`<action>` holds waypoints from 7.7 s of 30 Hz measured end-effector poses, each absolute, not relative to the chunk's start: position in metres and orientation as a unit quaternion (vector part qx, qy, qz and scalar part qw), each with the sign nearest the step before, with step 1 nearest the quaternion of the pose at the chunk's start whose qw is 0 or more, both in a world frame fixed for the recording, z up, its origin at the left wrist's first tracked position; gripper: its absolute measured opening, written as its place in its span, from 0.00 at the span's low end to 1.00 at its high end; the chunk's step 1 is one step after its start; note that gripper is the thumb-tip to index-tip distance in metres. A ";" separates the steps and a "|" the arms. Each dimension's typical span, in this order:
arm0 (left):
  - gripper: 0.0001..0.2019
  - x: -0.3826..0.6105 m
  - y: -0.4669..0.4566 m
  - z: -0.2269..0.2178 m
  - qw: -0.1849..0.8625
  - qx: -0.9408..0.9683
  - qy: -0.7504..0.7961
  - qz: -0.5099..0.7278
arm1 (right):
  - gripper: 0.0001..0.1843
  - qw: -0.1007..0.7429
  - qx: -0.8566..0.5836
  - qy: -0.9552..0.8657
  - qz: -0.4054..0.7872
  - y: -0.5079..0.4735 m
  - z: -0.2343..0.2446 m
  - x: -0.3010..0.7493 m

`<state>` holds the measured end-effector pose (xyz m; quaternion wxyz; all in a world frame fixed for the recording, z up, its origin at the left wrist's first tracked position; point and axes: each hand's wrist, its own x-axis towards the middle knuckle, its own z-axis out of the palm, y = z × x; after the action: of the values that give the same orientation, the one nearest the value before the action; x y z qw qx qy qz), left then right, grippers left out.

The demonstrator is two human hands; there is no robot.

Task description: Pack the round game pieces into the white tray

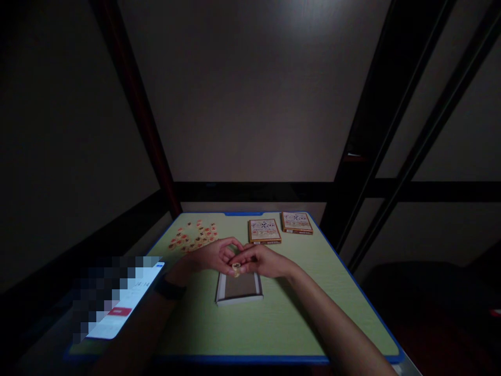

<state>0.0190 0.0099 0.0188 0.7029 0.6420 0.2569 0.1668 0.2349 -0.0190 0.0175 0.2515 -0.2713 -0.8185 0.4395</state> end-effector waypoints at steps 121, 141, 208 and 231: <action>0.13 0.012 0.023 0.003 0.253 0.865 0.412 0.136 | 0.13 0.168 -0.488 -0.855 0.057 -0.030 -0.005 0.202; 0.12 0.013 0.026 -0.002 0.225 0.876 0.409 0.120 | 0.14 0.175 -0.476 -0.860 0.048 -0.030 -0.007 0.202; 0.16 -0.116 0.088 0.043 0.044 0.758 0.649 -0.046 | 0.22 0.264 -0.406 -0.870 -0.089 -0.032 -0.003 0.215; 0.08 0.023 -0.024 0.043 0.064 0.917 0.362 0.153 | 0.26 0.495 -0.368 -0.580 0.532 -0.024 -0.010 0.197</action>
<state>0.0233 -0.0238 0.0435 0.0639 0.9172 0.3622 0.1534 0.1973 -0.0240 -0.0100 0.4953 -0.3680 -0.5798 0.5320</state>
